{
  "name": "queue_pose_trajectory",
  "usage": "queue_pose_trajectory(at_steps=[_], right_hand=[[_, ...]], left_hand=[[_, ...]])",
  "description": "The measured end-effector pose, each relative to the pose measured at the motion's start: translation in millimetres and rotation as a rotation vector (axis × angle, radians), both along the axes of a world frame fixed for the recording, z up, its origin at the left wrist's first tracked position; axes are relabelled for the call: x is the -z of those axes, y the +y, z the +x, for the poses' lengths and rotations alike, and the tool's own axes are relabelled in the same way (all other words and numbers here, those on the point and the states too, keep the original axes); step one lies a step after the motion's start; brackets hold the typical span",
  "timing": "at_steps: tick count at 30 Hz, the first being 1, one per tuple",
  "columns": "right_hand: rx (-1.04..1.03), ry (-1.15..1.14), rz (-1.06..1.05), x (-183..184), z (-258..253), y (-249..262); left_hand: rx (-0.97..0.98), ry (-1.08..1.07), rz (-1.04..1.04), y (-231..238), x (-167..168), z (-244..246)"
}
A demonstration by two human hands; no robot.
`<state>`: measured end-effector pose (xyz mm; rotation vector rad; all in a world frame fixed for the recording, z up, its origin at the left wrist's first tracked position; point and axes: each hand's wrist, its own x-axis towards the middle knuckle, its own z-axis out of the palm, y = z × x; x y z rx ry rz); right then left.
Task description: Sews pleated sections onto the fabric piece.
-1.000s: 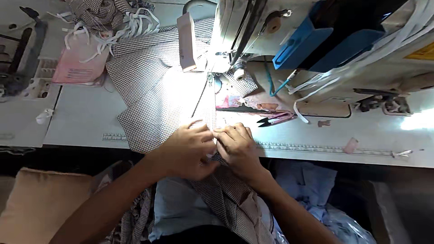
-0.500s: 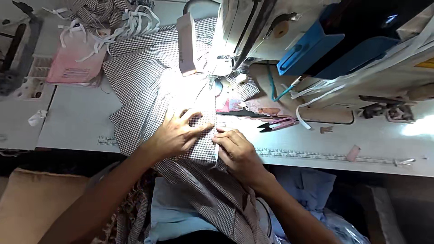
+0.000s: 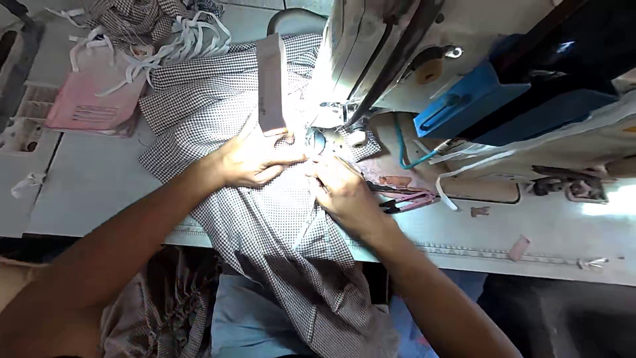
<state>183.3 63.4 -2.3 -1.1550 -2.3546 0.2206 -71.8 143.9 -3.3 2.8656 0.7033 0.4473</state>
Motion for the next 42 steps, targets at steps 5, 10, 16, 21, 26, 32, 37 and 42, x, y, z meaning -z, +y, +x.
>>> queue_pose_trajectory(at_steps=[5, 10, 16, 21, 26, 32, 37, 42], right_hand=[[0.073, -0.007, 0.021, -1.9, -5.9, 13.3], [0.131, 0.006, 0.061, -0.2, -9.8, 22.4], [0.201, 0.047, 0.117, 4.5, -20.8, 13.4], [0.264, 0.081, 0.082, 9.9, -25.6, 16.2], [0.237, 0.052, 0.018, 8.2, -23.2, 17.7], [0.538, 0.053, -0.088, -11.4, -36.1, -41.5], [0.493, 0.033, -0.201, -18.0, -11.2, -118.3], [0.707, 0.107, -0.159, -50.6, 10.5, -131.9]], left_hand=[[-0.185, 0.016, 0.322, 2.1, -8.7, 3.8], [-0.649, 0.118, -0.028, -86.5, -6.9, -23.8], [-0.442, 0.03, 0.337, -41.9, -41.2, -72.2], [-0.645, -0.107, 0.099, -112.5, -12.1, 60.6], [-0.706, -0.32, -0.016, -109.8, -0.3, 61.5], [-0.731, -0.209, 0.145, -108.9, -14.8, 58.9], [-0.596, -0.116, 0.173, -117.1, 5.4, 51.1], [-0.542, -0.155, 0.175, -113.0, 5.4, 53.5]])
